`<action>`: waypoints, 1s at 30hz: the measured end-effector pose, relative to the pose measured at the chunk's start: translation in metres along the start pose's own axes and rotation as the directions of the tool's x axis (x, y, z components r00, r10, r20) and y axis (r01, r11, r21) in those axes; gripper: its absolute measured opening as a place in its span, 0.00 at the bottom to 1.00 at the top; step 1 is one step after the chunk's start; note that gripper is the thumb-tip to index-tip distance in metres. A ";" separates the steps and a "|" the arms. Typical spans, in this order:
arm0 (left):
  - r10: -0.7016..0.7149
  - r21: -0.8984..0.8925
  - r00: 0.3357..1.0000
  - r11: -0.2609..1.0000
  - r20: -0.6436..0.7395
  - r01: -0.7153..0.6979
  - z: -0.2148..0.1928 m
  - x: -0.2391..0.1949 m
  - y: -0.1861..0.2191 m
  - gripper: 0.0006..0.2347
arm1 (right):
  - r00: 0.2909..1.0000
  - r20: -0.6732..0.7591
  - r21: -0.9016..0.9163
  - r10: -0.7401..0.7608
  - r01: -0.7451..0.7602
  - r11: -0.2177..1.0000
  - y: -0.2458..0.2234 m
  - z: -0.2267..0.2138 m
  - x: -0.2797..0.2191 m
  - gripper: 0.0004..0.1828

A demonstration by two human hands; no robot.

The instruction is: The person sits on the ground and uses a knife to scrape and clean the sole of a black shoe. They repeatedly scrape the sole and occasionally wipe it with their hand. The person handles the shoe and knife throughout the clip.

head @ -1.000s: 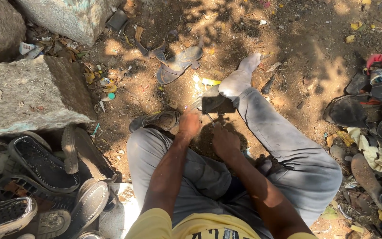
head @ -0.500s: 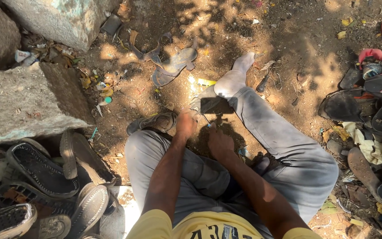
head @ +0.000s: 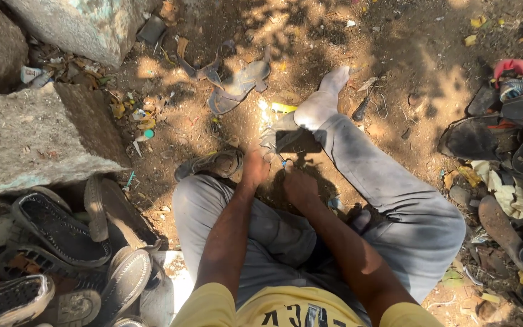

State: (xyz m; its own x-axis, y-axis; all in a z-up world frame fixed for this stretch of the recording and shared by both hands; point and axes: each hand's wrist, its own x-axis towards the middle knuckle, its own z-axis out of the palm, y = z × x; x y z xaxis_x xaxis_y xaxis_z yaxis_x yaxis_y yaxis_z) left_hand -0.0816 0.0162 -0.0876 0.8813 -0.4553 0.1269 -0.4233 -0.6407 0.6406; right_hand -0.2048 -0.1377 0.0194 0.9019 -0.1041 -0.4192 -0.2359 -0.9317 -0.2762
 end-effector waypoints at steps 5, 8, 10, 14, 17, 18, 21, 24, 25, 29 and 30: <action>-0.282 -0.697 0.958 0.696 -0.048 0.170 -0.003 0.005 0.020 0.06 | 0.983 -0.186 0.498 -0.008 0.101 0.861 0.015 0.011 0.011 0.17; -0.174 -0.455 0.981 0.883 -0.086 0.116 -0.013 0.011 0.022 0.09 | 0.992 0.022 0.749 0.123 -0.098 0.655 0.016 0.008 -0.013 0.17; -0.036 -0.185 0.992 0.983 -0.119 0.013 -0.021 0.002 0.030 0.09 | 0.970 0.150 0.824 0.189 -0.229 0.519 0.012 0.014 -0.025 0.16; -0.113 -0.213 0.992 0.972 -0.053 0.099 -0.038 0.003 0.048 0.09 | 0.998 -0.023 0.837 0.061 -0.014 0.547 0.014 0.028 0.016 0.15; -0.252 -0.274 0.962 0.923 0.106 0.272 -0.043 0.003 0.051 0.09 | 0.978 -0.186 0.854 0.096 0.113 0.508 0.000 0.049 0.026 0.14; -0.297 -0.288 0.941 0.898 0.162 0.333 -0.044 0.005 0.048 0.10 | 0.962 -0.232 0.869 0.146 0.138 0.475 -0.010 0.049 0.021 0.14; -0.585 -0.438 0.710 0.560 0.393 0.703 -0.020 0.005 0.034 0.16 | 0.988 -0.128 0.805 0.092 0.049 0.591 -0.013 0.040 -0.041 0.13; -0.271 -0.749 0.917 0.532 0.292 0.395 0.015 -0.015 0.014 0.15 | 0.977 -0.101 0.811 0.187 -0.028 0.584 -0.018 0.027 -0.069 0.12; -0.171 -0.748 0.974 0.625 0.149 0.224 0.020 -0.014 0.010 0.12 | 0.976 -0.117 0.801 0.183 -0.016 0.599 -0.020 0.024 -0.064 0.12; 0.060 -0.676 0.996 0.732 -0.067 -0.090 0.021 -0.022 0.029 0.06 | 0.971 -0.147 0.779 0.191 -0.005 0.627 -0.018 0.030 -0.038 0.14; 0.027 -0.724 1.000 0.690 -0.015 -0.029 0.016 -0.018 0.037 0.07 | 0.969 -0.157 0.778 0.191 0.002 0.629 -0.018 0.030 -0.031 0.14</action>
State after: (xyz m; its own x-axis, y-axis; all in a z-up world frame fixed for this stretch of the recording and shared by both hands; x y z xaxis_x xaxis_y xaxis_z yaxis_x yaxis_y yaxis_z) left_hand -0.1168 -0.0090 -0.0781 0.8728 -0.4627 0.1555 -0.1657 0.0188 0.9860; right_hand -0.2397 -0.1071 0.0118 0.8857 -0.3334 -0.3231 -0.4278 -0.3156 -0.8470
